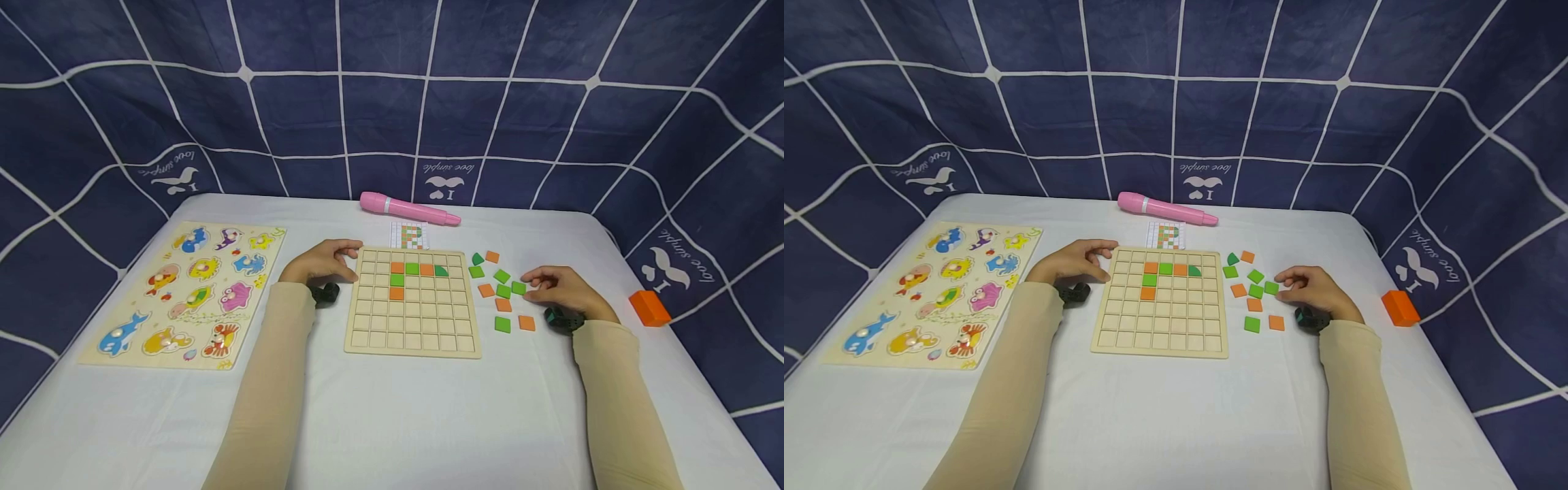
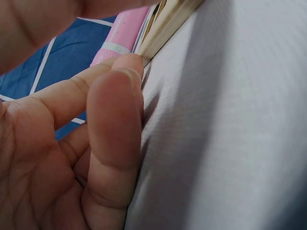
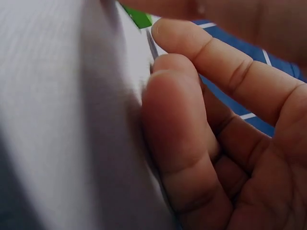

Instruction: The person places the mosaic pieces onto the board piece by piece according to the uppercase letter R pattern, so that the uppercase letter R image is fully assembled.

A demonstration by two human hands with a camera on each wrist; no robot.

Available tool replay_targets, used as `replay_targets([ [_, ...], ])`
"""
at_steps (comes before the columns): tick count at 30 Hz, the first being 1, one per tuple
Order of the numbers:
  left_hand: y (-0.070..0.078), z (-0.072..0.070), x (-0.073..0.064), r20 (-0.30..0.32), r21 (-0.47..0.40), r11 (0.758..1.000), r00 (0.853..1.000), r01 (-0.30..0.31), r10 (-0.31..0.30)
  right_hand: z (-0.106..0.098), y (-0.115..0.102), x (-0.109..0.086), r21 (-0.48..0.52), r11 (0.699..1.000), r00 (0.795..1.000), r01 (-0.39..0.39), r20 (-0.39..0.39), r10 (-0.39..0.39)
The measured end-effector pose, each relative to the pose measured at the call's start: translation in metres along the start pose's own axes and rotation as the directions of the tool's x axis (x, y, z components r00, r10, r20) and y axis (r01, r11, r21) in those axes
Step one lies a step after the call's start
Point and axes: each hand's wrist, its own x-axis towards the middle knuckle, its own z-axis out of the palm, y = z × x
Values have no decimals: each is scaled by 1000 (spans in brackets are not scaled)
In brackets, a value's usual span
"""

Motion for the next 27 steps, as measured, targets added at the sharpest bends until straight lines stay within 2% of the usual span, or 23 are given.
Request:
replay_targets([
  [6,2,-1,-1,4,15,1000,1000,-3,3,1,-1,3,-61,998,1000,15,-15,-16],
  [13,3,-1,0,8,-2,1000,1000,4,-4,1,2,4,-74,997,999,28,-38,-31],
  [21,2,0,0,7,-2,1000,1000,16,-16,1,2,3,-15,998,995,67,-66,-68],
  [27,2,-1,-2,10,8,1000,1000,13,-13,3,-9,4,36,998,997,51,-51,-49],
])
